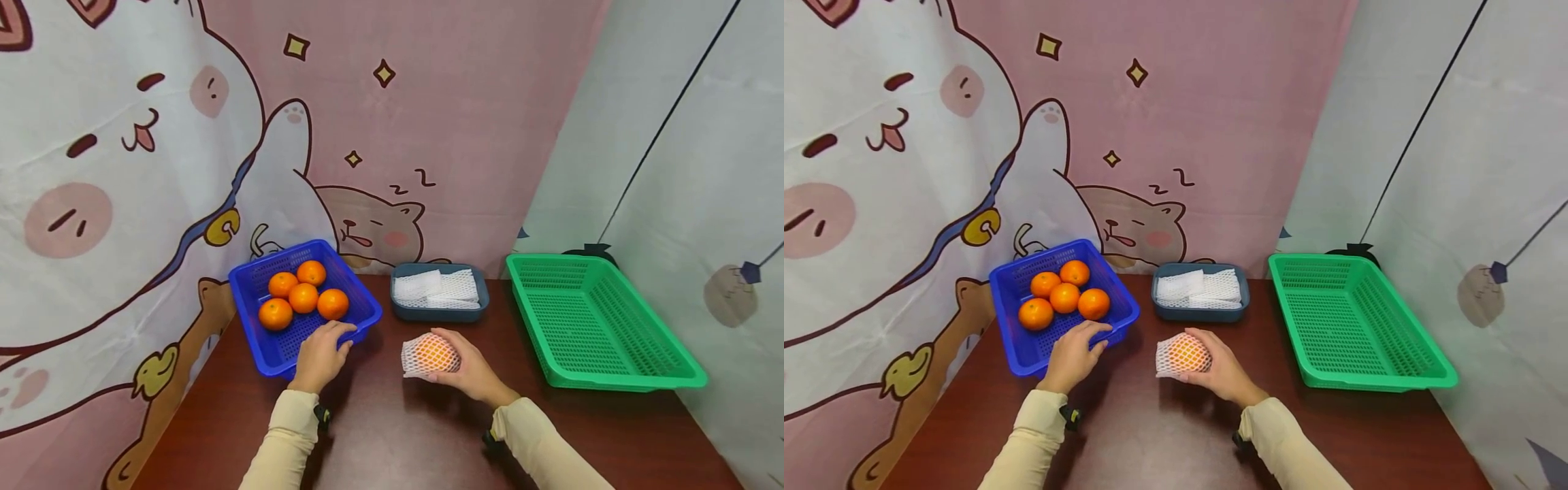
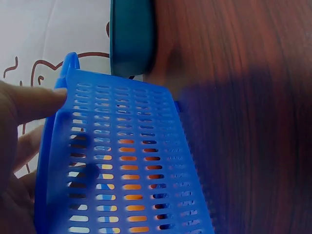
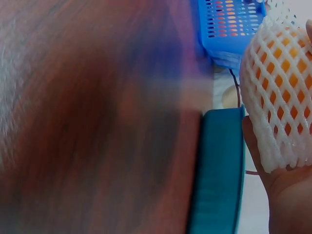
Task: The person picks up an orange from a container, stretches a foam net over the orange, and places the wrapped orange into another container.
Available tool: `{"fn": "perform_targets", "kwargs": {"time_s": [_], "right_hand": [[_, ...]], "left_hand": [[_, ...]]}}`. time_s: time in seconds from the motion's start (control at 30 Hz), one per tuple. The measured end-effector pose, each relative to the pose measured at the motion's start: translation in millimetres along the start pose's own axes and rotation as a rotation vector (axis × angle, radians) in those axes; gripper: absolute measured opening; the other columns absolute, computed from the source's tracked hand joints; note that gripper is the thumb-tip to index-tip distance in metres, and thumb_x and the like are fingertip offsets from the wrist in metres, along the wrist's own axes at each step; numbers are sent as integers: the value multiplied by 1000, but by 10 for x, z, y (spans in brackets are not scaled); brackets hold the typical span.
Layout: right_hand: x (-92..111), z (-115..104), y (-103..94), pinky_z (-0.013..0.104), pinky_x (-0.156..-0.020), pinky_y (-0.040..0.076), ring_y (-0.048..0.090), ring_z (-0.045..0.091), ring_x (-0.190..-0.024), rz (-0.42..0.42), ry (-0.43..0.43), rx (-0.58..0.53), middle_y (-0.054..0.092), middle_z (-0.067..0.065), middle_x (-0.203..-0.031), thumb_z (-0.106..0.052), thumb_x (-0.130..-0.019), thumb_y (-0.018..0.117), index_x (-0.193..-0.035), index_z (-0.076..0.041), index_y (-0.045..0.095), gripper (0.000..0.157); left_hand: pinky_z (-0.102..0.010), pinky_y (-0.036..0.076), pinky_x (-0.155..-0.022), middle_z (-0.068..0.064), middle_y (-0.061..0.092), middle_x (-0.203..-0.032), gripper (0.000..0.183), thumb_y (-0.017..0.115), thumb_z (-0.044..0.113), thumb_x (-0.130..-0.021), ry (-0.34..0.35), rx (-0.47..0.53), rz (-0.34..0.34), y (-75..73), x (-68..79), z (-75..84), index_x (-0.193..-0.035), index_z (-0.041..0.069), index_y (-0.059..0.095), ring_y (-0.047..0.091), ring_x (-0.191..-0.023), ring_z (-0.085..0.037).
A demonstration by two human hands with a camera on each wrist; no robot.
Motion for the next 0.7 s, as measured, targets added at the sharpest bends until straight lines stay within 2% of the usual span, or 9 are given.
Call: {"fn": "perform_targets", "kwargs": {"time_s": [0.17, 0.4, 0.6, 0.7], "right_hand": [[28, -84, -179, 49, -99, 41, 50, 18, -116, 28, -11, 27, 51, -4, -136, -37, -70, 87, -142, -29, 45, 84], [20, -276, -594, 44, -92, 46, 51, 19, -111, 118, -50, 87, 52, 1, -134, -29, -70, 87, -143, -21, 45, 85], [-33, -349, -950, 45, -94, 41, 49, 21, -115, 159, -51, 130, 50, 4, -137, -23, -70, 88, -144, -14, 45, 86], [-60, -339, -1143, 41, -93, 39, 48, 24, -115, 183, -41, 129, 49, 7, -137, -19, -71, 88, -145, -14, 44, 86]], "left_hand": [[-48, 53, -74, 5, 69, -107, 32, 79, 12, -80, 9, -2, 17, 0, 0, -17, -110, 24, 74, 67, -96, -22], [-46, 53, -77, 6, 70, -107, 32, 81, 12, -79, 12, 8, 28, -2, -6, -37, -108, 26, 76, 67, -97, -20], [-46, 53, -76, 3, 71, -106, 31, 82, 12, -78, 15, 25, 41, -9, -1, -28, -106, 25, 77, 68, -96, -22], [-47, 53, -76, 3, 71, -106, 31, 82, 12, -78, 9, 31, 41, -11, -8, -24, -105, 25, 78, 68, -96, -23]]}}
Point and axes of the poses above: each hand's wrist, its own x-axis away from the middle knuckle, its own y-axis out of the palm, z = x × y, the point moved 5 cm from there along -x, towards the middle knuckle
